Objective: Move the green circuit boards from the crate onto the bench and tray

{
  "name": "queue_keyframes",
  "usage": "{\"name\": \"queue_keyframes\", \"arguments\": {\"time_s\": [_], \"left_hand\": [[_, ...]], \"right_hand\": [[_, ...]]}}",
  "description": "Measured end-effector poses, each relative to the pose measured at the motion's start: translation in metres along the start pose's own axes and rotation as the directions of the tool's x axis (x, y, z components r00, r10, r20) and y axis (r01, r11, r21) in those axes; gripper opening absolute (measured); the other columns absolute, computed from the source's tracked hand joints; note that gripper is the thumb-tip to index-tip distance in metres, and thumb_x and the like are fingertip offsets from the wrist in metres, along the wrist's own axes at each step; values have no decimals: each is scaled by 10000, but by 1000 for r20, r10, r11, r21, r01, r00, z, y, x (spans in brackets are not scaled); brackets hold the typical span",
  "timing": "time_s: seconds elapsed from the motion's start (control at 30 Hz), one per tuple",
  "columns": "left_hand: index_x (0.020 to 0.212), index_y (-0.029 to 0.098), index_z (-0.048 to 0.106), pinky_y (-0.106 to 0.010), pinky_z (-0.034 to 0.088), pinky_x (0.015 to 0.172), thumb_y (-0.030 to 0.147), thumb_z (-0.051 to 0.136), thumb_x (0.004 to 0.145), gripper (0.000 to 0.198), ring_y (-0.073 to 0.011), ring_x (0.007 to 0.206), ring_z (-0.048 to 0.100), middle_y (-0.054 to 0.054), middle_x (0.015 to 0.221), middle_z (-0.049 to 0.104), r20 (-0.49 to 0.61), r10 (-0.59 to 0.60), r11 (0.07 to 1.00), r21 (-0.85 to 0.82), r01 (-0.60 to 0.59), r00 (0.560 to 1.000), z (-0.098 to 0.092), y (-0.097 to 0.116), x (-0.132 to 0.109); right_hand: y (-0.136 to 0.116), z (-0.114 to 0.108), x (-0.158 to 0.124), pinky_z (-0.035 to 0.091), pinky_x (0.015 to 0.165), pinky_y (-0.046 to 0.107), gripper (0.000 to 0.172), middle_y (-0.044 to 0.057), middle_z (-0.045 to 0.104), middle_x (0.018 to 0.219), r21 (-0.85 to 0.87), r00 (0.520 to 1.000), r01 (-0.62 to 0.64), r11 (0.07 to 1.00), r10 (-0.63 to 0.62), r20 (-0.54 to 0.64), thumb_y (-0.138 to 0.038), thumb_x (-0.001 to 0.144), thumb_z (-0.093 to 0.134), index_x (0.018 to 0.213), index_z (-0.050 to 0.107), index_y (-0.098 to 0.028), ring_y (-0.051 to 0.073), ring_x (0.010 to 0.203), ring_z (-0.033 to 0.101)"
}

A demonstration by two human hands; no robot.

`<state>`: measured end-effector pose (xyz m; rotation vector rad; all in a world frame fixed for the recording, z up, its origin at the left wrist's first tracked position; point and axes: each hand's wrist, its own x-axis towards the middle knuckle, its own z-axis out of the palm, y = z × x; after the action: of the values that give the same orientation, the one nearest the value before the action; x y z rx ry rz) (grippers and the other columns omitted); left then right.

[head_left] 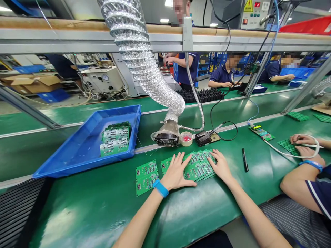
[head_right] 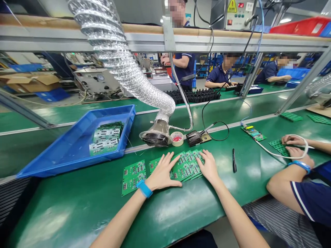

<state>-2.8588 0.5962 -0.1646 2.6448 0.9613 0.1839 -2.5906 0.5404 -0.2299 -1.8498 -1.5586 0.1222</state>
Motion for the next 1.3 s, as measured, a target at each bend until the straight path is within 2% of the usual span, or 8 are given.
{"name": "queue_keyframes", "arguments": {"time_s": [0.1, 0.2, 0.33, 0.5, 0.73, 0.9, 1.13, 1.3], "left_hand": [[1593, 252, 193, -632, 132, 1214, 880, 612, 618, 1233, -422, 1503, 147, -194, 1618, 226, -20, -7, 1000, 9, 7, 1000, 10, 0, 7], [1591, 276, 194, -616, 181, 1213, 801, 675, 646, 1184, -409, 1489, 210, -178, 1593, 275, -42, -18, 1000, 9, 18, 999, 10, -14, -5], [1594, 318, 156, -649, 199, 1195, 768, 685, 671, 1155, -439, 1494, 150, -141, 1619, 216, -12, -46, 999, -13, 46, 999, 2, -35, -29], [1584, 334, 202, -661, 210, 1189, 716, 702, 698, 1087, -458, 1500, 91, -107, 1643, 165, 52, -88, 996, -19, 89, 995, -9, -53, -48], [1593, 332, 122, -602, 265, 1200, 585, 756, 714, 1112, -403, 1508, 140, -91, 1651, 146, 82, -131, 984, -114, 140, 988, -23, -59, -67], [1594, 323, 111, -615, 240, 1203, 531, 775, 714, 1123, -408, 1508, 139, -102, 1648, 160, 49, -107, 985, -131, 113, 993, -21, -60, -75], [1593, 328, 112, -586, 245, 1214, 526, 754, 744, 1083, -378, 1518, 127, -65, 1650, 188, 51, -134, 964, -223, 142, 990, -23, -69, -76], [1587, 338, 166, -607, 256, 1199, 553, 756, 724, 1067, -408, 1506, 149, -68, 1649, 184, 28, -125, 986, -104, 127, 992, -24, -75, -77]], "right_hand": [[0, -1, 0, 370, 1161, 531, 433, 166, 594, 1366, 12, 1000, 5, 1000, -5, 0, -445, 955, 518, 1206, 684, -133, 326, 1353, 475], [1, -1, 0, 372, 1159, 534, 432, 166, 588, 1371, 6, 1000, 5, 1000, -5, 11, -442, 959, 511, 1208, 682, -133, 328, 1353, 473], [1, -1, 0, 358, 1168, 531, 435, 167, 579, 1383, -13, 1000, 4, 1000, -4, 16, -436, 964, 507, 1215, 677, -124, 332, 1361, 464], [2, 1, -1, 351, 1170, 538, 429, 162, 578, 1383, -12, 1000, 15, 1000, -15, 10, -441, 965, 502, 1222, 673, -144, 328, 1362, 461], [2, 2, -1, 342, 1167, 553, 420, 162, 572, 1381, -11, 1000, 18, 1000, -18, 7, -461, 936, 559, 1202, 681, -160, 343, 1367, 449], [0, 2, -2, 348, 1161, 544, 397, 166, 568, 1380, -27, 1000, 19, 999, -19, 7, -449, 939, 562, 1178, 699, -163, 339, 1366, 451], [2, 3, -3, 336, 1172, 537, 381, 155, 575, 1381, -7, 1000, 2, 1000, -2, -3, -424, 955, 526, 1170, 705, -167, 325, 1364, 457], [7, 1, -3, 400, 1124, 516, 358, 133, 607, 1347, 36, 999, -42, 998, 43, -16, -413, 954, 509, 1128, 720, -183, 315, 1333, 486]]}}
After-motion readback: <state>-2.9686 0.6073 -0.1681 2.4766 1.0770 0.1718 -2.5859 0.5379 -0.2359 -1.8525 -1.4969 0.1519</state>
